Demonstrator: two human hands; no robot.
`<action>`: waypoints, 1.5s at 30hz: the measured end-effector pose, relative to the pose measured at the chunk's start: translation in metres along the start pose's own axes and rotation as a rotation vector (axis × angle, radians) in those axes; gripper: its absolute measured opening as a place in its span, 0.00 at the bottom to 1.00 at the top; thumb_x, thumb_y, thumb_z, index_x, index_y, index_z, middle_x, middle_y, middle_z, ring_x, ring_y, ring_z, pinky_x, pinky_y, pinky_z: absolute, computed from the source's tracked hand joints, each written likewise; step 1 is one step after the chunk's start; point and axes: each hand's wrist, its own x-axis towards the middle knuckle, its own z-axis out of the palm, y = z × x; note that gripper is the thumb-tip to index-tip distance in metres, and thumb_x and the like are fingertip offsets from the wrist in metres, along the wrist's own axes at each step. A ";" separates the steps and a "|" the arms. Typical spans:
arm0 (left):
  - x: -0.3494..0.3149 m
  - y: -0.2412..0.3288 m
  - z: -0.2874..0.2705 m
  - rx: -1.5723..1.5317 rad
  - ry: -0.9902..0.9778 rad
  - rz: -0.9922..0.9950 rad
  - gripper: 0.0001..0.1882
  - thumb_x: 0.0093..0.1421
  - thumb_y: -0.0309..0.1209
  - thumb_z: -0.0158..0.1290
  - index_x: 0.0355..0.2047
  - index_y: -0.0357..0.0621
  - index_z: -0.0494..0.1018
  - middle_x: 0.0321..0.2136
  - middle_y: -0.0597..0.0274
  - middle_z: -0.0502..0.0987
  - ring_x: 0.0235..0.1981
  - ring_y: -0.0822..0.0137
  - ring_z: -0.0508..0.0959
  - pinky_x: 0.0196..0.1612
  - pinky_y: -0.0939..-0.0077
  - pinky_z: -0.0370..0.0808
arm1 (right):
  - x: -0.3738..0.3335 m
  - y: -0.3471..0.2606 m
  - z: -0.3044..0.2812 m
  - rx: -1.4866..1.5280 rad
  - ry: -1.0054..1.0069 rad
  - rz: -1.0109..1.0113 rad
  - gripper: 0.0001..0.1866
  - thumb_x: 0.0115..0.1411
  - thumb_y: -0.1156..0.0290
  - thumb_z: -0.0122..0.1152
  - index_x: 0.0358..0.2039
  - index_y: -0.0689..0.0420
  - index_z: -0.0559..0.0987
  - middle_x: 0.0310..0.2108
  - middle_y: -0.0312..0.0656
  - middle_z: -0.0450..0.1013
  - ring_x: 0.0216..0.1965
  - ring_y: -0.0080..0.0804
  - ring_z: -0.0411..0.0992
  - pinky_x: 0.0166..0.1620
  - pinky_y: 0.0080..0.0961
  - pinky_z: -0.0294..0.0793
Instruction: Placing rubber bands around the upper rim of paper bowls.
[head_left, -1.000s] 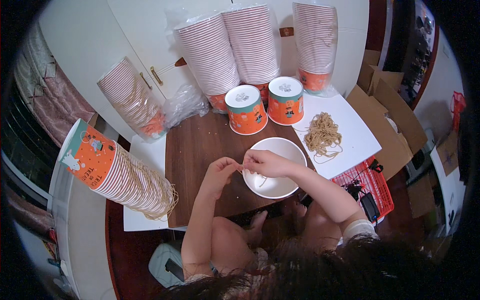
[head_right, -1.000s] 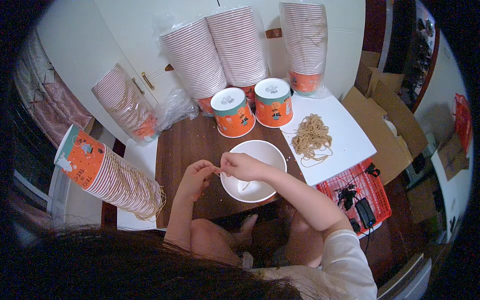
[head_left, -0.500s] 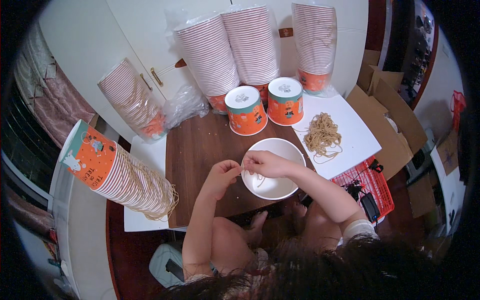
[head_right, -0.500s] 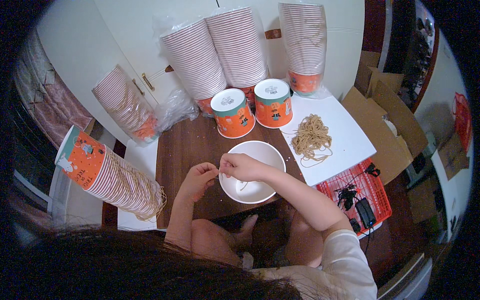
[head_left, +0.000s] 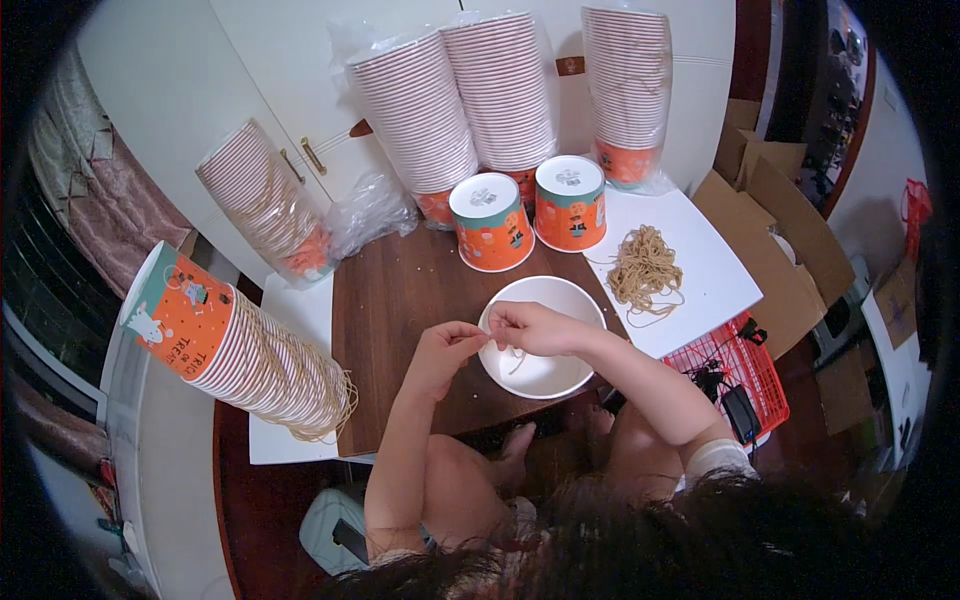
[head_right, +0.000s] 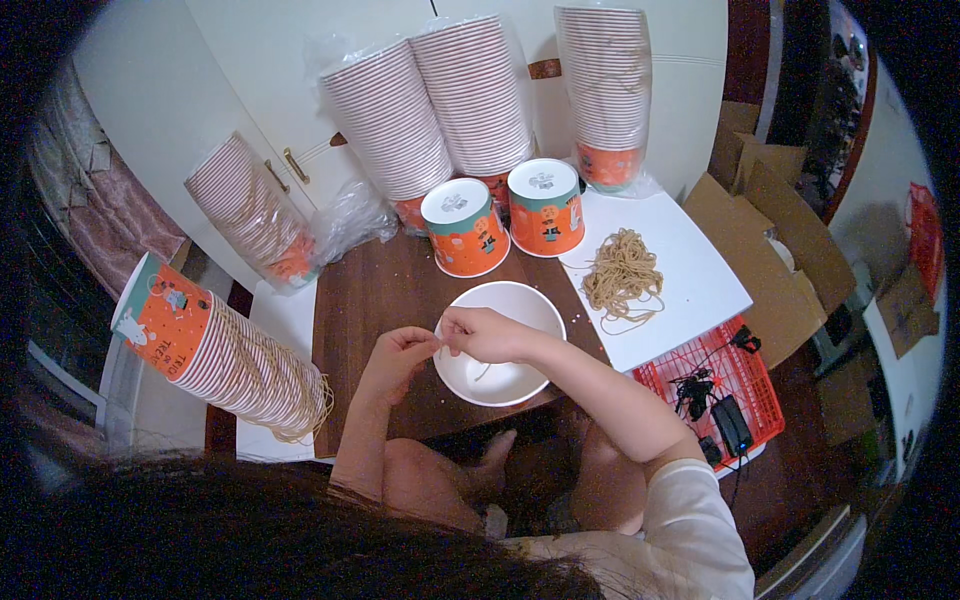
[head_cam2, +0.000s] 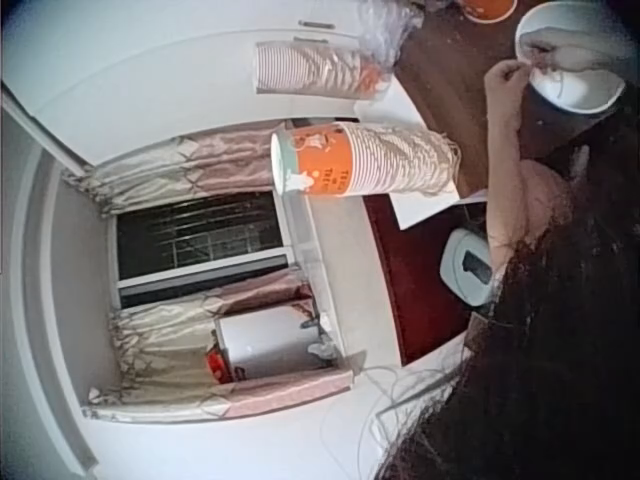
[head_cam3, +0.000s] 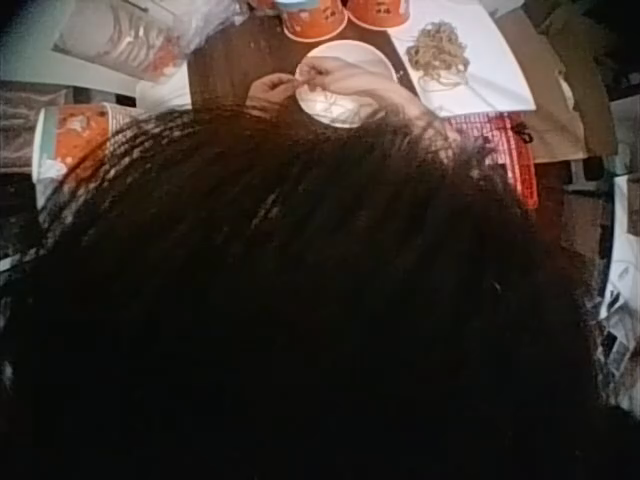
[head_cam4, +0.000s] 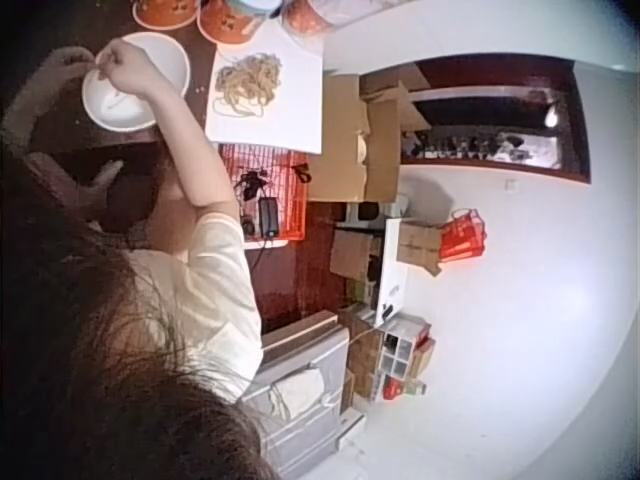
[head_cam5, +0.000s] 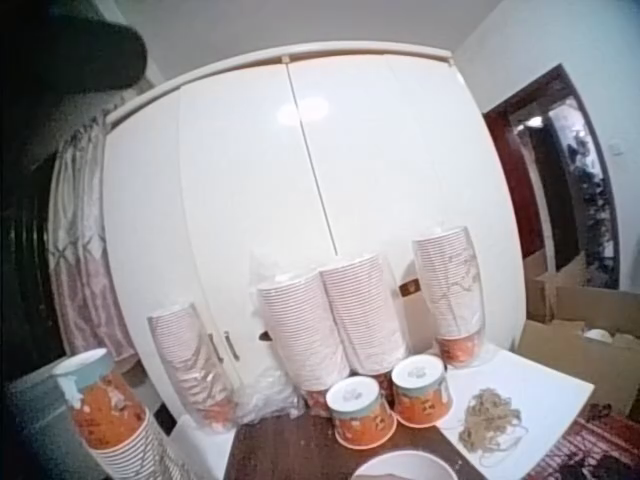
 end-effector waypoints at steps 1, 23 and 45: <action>0.000 0.001 0.000 0.028 0.023 0.000 0.05 0.47 0.26 0.54 0.26 0.40 0.73 0.19 0.71 0.71 0.17 0.83 0.62 0.19 0.90 0.56 | 0.000 0.000 0.000 0.003 0.001 -0.002 0.05 0.55 0.71 0.46 0.29 0.58 0.68 0.23 0.36 0.69 0.27 0.24 0.67 0.31 0.21 0.65; 0.002 -0.001 0.000 -0.017 0.046 0.070 0.03 0.51 0.25 0.51 0.27 0.41 0.73 0.19 0.73 0.70 0.21 0.82 0.66 0.24 0.90 0.60 | -0.003 -0.003 0.000 -0.084 0.001 -0.216 0.02 0.54 0.74 0.46 0.27 0.59 0.67 0.20 0.37 0.65 0.25 0.25 0.64 0.30 0.23 0.64; -0.009 0.013 0.000 0.714 0.298 0.705 0.05 0.43 0.27 0.57 0.23 0.46 0.73 0.25 0.66 0.67 0.30 0.67 0.66 0.32 0.76 0.63 | 0.002 -0.031 0.004 0.001 0.230 -0.366 0.06 0.48 0.79 0.47 0.28 0.57 0.63 0.19 0.34 0.64 0.21 0.19 0.63 0.24 0.17 0.61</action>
